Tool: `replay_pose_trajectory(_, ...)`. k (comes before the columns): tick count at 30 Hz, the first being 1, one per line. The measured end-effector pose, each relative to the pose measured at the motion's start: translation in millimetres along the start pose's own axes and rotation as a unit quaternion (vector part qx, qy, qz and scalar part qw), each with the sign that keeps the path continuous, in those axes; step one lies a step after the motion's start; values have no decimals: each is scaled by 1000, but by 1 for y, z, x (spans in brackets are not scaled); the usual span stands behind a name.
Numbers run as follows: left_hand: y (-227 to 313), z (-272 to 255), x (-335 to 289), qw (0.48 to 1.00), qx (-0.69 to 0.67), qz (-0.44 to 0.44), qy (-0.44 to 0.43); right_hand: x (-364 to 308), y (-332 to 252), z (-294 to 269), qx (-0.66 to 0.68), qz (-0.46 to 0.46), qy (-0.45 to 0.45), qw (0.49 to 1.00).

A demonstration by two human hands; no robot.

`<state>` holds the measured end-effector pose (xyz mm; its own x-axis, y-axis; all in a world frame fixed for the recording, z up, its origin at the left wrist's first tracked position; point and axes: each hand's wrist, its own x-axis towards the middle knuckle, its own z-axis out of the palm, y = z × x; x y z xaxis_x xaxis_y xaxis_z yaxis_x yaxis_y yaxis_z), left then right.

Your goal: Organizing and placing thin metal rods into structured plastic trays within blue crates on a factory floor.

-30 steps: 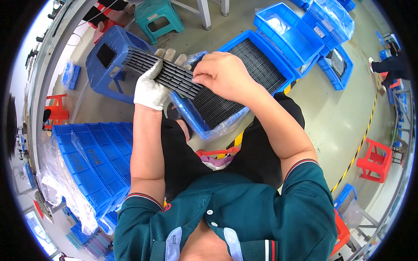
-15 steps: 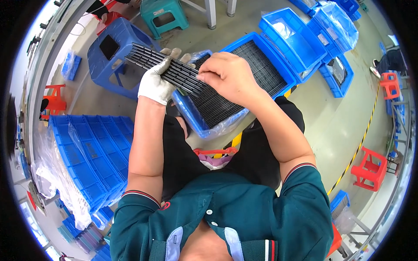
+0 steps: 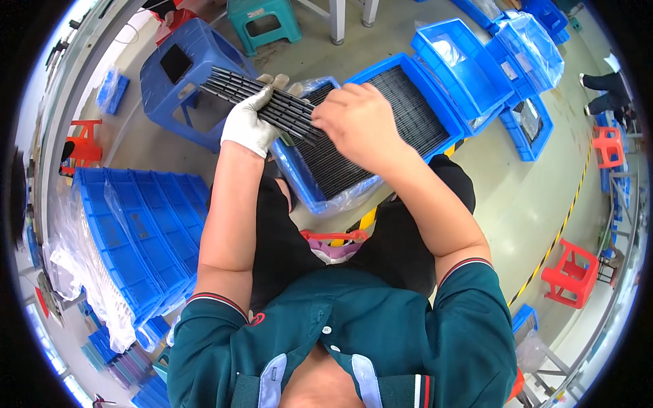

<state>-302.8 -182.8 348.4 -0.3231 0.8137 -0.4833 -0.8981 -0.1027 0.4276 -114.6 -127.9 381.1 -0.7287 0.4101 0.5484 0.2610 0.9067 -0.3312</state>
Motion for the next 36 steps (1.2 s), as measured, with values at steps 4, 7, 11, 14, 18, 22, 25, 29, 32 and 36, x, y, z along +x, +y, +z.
replay_pose_trajectory(4, -2, 1, 1, 1000, -11, -9, -20, 0, 9, 2, 54, -7, -13, 998)
replay_pose_trajectory(7, -1, 1, 1, 1000, -10, -6, -8, 2, 4, 2, 38, -29, -41, 998)
replay_pose_trajectory(11, 0, 2, 2, 1000, 0, 4, -8, 5, 2, -4, 84, 22, 25, 996)
replay_pose_trajectory(14, 0, 3, 1, 1000, 1, 1, -2, 3, 2, -1, 132, 47, -6, 990)
replay_pose_trajectory(18, -1, 1, 2, 1000, -3, -1, -4, 3, 4, 2, 106, 24, -6, 994)
replay_pose_trajectory(22, 0, -2, 3, 1000, 4, -2, -17, 4, -1, 2, 89, 1, -12, 996)
replay_pose_trajectory(25, -2, -3, 4, 1000, -3, -7, -17, 4, -1, 1, 60, -12, -38, 997)
replay_pose_trajectory(29, -4, 0, 3, 1000, -8, -9, -2, 2, -1, 6, 56, -15, -71, 996)
replay_pose_trajectory(32, -3, -3, 5, 1000, 0, 6, -1, 6, -2, 2, 66, -10, -20, 998)
replay_pose_trajectory(36, -3, -4, 7, 1000, 10, 14, 10, 5, -3, 1, 109, 29, -3, 994)
